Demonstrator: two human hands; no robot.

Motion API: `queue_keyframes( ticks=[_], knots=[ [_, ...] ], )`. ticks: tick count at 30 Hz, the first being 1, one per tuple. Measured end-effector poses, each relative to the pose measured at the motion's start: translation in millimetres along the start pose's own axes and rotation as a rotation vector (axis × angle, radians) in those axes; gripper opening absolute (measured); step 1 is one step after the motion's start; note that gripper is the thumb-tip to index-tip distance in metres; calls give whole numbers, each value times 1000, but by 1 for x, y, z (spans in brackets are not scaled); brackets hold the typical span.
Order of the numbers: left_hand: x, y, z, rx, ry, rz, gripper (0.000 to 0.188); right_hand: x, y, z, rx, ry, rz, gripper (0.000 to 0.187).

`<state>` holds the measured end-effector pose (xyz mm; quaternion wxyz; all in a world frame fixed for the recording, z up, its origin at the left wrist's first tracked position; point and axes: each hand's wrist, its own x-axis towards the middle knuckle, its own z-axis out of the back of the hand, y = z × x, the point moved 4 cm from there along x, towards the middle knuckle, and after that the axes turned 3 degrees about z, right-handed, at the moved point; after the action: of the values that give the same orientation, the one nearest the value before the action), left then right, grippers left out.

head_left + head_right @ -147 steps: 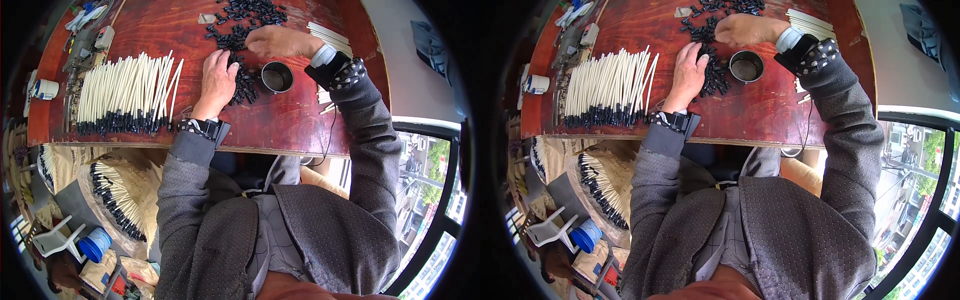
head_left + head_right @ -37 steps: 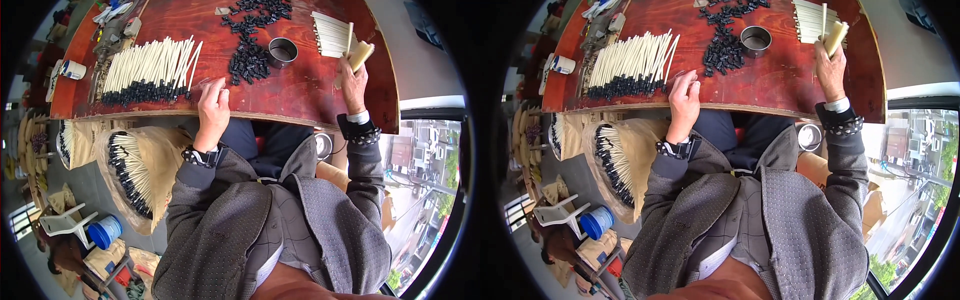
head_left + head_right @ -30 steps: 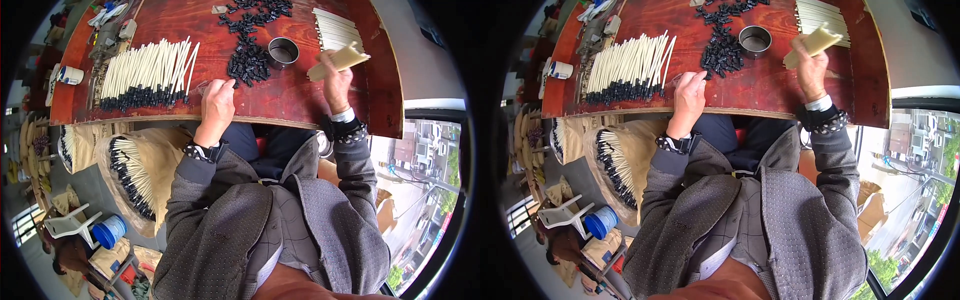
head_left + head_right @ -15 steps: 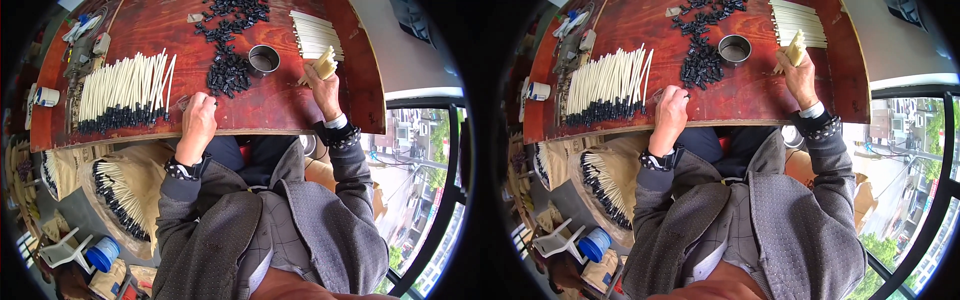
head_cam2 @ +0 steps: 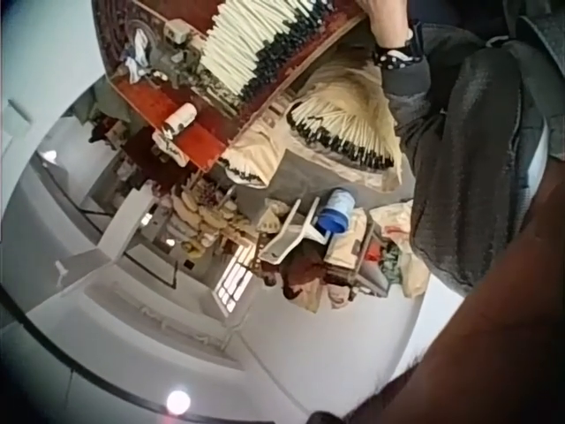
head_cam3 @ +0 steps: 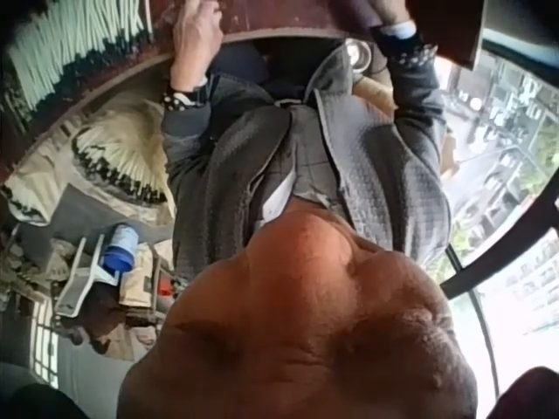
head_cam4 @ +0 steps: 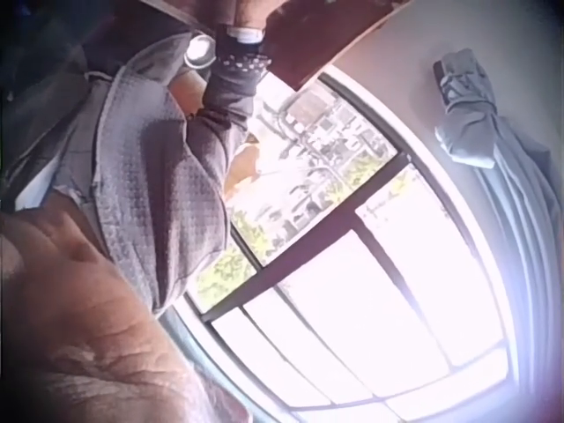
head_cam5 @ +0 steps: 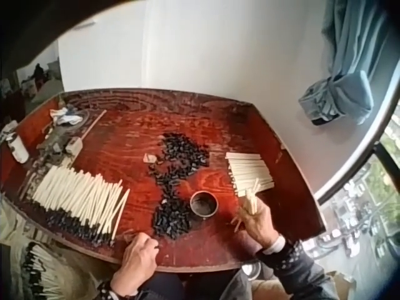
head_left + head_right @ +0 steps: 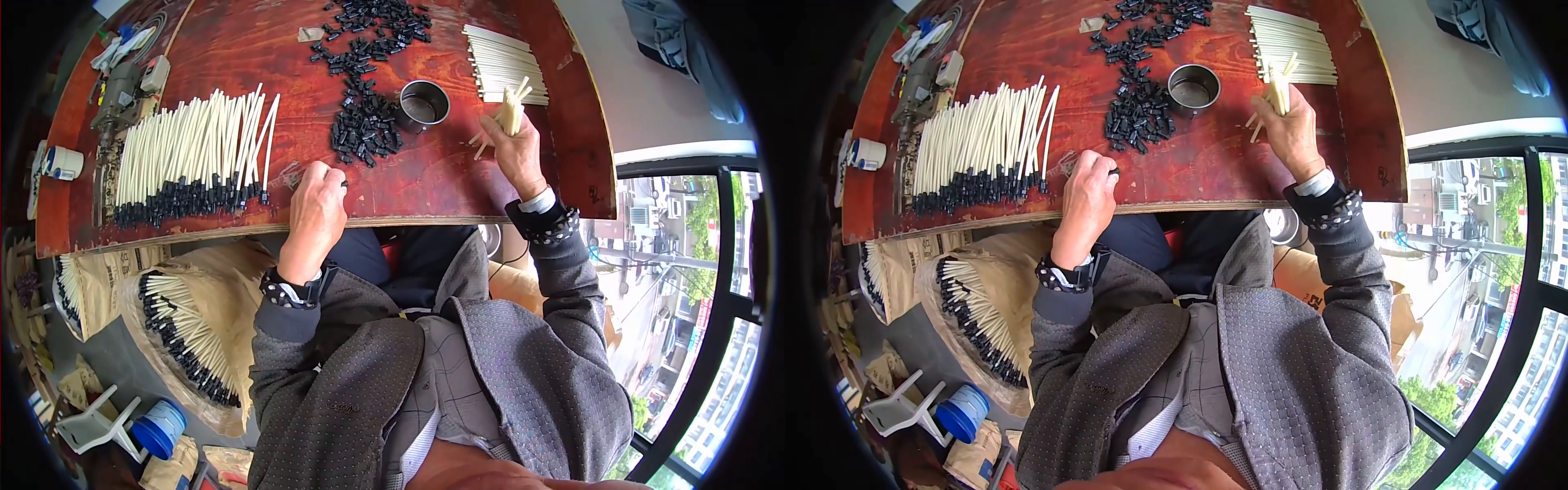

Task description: The person fits black caps onto the ends of sticks by hand and places the finished pieces into a pile, occasionally reaching for more sticks from a separate stack.

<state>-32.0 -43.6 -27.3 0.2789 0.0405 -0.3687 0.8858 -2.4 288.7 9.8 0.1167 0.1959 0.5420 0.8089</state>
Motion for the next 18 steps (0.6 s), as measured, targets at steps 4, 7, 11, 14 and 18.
queue_keyframes(
  ticks=[4, 7, 11, 14, 18],
  knots=[
    [0, 1, 1, 16, 2, -1, 14, 7, 28, 7, -79, -49, 110, 10],
    [1, 1, 0, 14, -5, -5, 15, 15, 51, -1, -116, -62, 174, 13],
    [4, -1, -2, -86, -72, 24, 17, 29, 53, -35, -259, -28, 214, 18],
    [9, -3, -7, -176, -136, 30, 19, 39, 39, -47, -470, 0, 250, 21],
    [15, -7, -16, -343, -194, 50, 19, 42, 32, -55, -634, 64, 259, 26]
  ],
)
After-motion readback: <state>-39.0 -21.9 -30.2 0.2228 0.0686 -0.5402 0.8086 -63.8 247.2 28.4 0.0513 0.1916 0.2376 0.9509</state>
